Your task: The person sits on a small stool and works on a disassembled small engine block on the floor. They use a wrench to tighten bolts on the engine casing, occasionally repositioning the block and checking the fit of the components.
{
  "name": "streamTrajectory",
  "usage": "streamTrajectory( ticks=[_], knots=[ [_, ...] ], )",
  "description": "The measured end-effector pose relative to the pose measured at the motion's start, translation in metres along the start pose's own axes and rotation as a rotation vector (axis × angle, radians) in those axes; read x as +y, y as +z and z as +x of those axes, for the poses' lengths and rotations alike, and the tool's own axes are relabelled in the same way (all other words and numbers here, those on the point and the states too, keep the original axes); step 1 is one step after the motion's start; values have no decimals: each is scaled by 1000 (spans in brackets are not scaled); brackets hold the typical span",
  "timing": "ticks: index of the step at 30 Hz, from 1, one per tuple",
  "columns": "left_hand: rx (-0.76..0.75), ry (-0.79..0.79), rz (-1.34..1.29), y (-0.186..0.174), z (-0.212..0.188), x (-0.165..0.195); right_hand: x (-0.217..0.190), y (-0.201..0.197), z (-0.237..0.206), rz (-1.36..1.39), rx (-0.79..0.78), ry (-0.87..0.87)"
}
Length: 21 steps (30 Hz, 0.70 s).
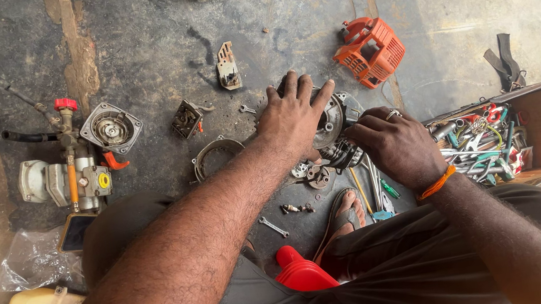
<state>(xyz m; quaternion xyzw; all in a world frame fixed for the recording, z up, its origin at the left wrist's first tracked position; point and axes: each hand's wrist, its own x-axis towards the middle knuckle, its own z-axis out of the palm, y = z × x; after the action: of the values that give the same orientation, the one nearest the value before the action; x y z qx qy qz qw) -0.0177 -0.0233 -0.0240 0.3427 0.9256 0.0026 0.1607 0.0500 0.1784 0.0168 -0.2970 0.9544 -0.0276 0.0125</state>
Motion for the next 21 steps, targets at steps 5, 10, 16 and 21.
streamTrajectory(
  ticks=[5, 10, 16, 21],
  knots=[
    [-7, -6, 2, 2, 3, 2, 3, 0, 0, -53, -9, -59],
    [-11, 2, 18, 5, 5, 2, 8, 0, 0, -107, -54, -114],
    [0, -15, 2, 4, 6, 2, 12, 2, 2, -194, -61, -191],
    [-18, -6, -7, 4, 6, 0, 12, 3, 4, -102, -72, -138]
  ],
)
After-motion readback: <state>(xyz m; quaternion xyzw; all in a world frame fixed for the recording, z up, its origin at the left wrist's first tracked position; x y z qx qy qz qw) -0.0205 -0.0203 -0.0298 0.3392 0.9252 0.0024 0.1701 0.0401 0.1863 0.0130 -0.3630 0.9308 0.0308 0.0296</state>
